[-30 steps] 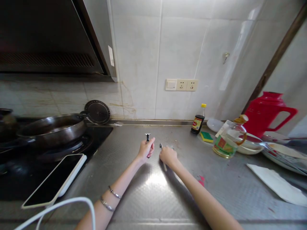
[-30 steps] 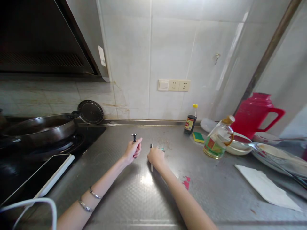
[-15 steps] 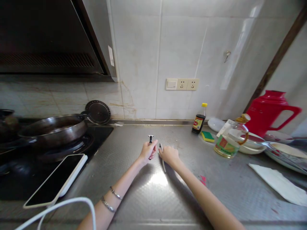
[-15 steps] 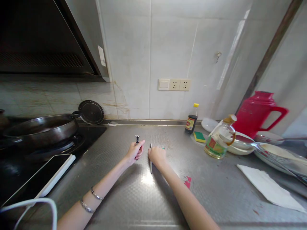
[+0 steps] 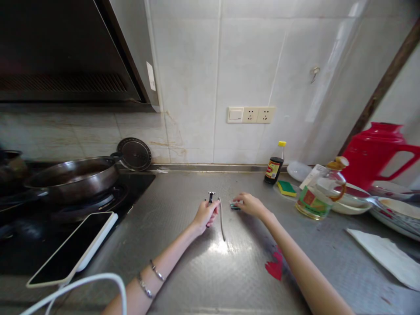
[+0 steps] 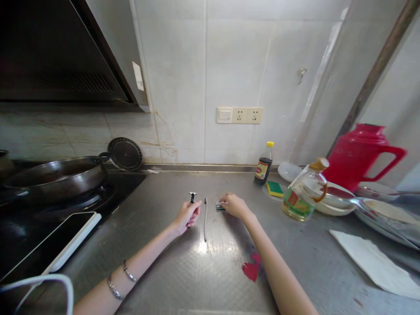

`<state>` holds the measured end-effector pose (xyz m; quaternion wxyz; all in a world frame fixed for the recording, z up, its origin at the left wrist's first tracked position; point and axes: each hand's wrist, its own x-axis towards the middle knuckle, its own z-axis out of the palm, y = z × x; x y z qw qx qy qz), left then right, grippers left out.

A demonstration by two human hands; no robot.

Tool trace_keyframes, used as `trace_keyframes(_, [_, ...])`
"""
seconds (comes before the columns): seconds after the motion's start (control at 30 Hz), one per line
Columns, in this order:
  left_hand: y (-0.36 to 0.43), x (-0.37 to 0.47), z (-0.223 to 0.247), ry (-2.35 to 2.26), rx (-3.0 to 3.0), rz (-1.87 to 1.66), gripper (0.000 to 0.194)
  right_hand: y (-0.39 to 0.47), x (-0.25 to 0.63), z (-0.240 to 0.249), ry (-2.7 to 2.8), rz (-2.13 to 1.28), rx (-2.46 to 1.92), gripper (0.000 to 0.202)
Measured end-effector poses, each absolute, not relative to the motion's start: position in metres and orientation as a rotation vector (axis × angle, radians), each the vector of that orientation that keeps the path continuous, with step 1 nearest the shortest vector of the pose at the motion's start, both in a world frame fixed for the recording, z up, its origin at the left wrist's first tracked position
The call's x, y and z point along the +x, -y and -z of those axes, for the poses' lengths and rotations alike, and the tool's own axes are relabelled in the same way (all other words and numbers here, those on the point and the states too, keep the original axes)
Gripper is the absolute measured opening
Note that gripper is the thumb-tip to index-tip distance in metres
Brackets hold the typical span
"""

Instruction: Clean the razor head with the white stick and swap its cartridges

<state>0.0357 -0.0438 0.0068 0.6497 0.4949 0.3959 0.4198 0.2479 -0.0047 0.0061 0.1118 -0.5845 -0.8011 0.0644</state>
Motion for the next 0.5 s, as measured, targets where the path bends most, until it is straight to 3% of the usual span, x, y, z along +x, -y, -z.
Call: trace_keyframes(0.5, [0.0403, 0.0338, -0.0034, -0.899, 1.091, -0.989, 0.038, 0.0033, 0.2446, 0.0008, 2.355, -0.214, -1.681, 0.023])
